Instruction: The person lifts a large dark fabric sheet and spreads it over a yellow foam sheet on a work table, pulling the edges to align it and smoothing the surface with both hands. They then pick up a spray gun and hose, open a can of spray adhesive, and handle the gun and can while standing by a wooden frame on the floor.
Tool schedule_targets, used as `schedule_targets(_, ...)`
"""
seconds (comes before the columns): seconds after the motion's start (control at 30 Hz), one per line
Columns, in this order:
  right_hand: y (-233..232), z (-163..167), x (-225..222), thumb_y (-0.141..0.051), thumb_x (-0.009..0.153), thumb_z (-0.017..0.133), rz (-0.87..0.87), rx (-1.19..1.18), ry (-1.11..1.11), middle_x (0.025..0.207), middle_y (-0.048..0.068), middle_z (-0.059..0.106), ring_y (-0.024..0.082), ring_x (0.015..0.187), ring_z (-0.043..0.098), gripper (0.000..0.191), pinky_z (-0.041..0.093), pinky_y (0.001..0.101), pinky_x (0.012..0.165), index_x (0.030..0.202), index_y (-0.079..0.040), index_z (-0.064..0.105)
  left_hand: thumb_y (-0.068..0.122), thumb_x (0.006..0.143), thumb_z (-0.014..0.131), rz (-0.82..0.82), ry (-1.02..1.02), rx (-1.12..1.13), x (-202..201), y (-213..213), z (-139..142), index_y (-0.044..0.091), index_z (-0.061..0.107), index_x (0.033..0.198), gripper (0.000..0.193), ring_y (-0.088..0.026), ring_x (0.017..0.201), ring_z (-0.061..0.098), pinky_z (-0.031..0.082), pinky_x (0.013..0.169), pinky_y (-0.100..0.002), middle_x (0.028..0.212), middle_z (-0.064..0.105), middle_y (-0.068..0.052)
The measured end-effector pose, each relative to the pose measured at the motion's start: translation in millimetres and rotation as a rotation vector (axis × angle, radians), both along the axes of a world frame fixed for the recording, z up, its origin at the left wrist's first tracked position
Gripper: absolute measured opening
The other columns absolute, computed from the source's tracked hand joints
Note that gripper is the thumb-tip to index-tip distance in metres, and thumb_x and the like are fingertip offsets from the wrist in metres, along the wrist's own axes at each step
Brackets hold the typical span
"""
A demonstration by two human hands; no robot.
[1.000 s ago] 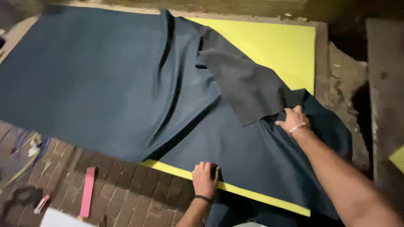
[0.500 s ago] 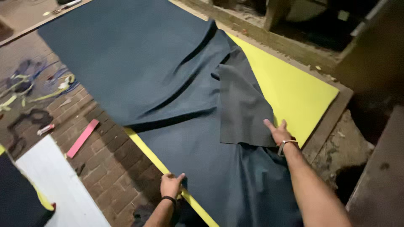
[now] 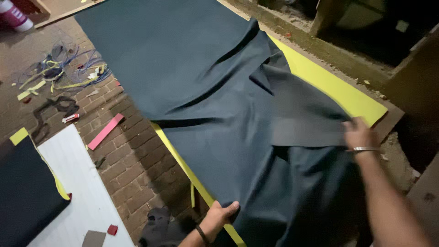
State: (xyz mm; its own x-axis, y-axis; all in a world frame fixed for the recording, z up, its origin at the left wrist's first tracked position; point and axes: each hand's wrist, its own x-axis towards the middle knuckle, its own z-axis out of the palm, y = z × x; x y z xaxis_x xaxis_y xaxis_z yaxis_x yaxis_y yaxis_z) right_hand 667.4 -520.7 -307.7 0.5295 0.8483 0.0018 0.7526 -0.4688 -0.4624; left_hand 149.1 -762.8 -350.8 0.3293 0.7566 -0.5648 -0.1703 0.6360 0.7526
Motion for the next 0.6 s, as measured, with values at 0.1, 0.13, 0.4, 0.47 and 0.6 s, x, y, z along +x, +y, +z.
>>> schedule_targets(0.1, -9.3, 40.9, 70.5, -0.028, 0.105, 0.072, -0.036, 0.135, -0.032, 0.125, 0.024, 0.066, 0.043, 0.112, 0.063, 0.041, 0.05, 0.0579, 0.092, 0.135, -0.003, 0.063, 0.037, 0.101, 0.081, -0.036, -0.1, -0.02, -4.4, -1.7, 17.1, -0.015, 0.056, 0.123, 0.062, -0.026, 0.081, 0.055, 0.045, 0.074, -0.039, 0.091, 0.06, -0.012)
schedule_targets(0.13, -14.7, 44.4, 85.4, -0.027, 0.104, 0.074, 0.001, 0.362, -0.415, 0.122, 0.027, 0.068, 0.043, 0.106, 0.065, 0.042, 0.052, 0.0566, 0.081, 0.134, 0.0, 0.065, 0.038, 0.1, 0.082, -0.032, -0.131, -0.05, -3.5, -3.9, 22.0, -0.016, 0.053, 0.132, 0.07, -0.028, 0.085, 0.055, 0.045, 0.076, -0.041, 0.095, 0.059, -0.014)
schedule_targets(0.4, -71.3, 16.7, 126.6, -0.028, 0.105, 0.071, -0.257, 0.016, -0.167, 0.125, 0.027, 0.067, 0.044, 0.109, 0.064, 0.044, 0.051, 0.0579, 0.084, 0.137, 0.0, 0.063, 0.03, 0.081, 0.081, -0.069, -0.211, -0.165, 14.0, -27.7, 34.1, 0.001, 0.033, 0.15, 0.089, -0.031, 0.122, 0.065, 0.054, 0.104, -0.046, 0.131, 0.066, -0.014)
schedule_targets(0.47, -67.7, 15.4, 122.5, -0.028, 0.106, 0.071, -0.267, -0.009, -0.149, 0.126, 0.027, 0.066, 0.044, 0.11, 0.063, 0.044, 0.05, 0.0583, 0.085, 0.138, 0.0, 0.062, 0.028, 0.09, 0.081, -0.086, -0.198, -0.158, 15.9, -30.6, 29.4, -0.005, 0.034, 0.144, 0.08, -0.032, 0.109, 0.066, 0.056, 0.096, -0.048, 0.12, 0.064, -0.018)
schedule_targets(0.6, -81.5, 23.9, 124.6, -0.029, 0.106, 0.069, -0.278, -0.041, -0.122, 0.128, 0.027, 0.065, 0.044, 0.111, 0.063, 0.045, 0.049, 0.0589, 0.086, 0.14, 0.0, 0.061, 0.025, 0.094, 0.076, -0.117, -0.234, -0.22, 9.3, -42.4, 21.3, -0.002, 0.046, 0.129, 0.054, -0.034, 0.081, 0.069, 0.06, 0.073, -0.048, 0.099, 0.065, -0.023)
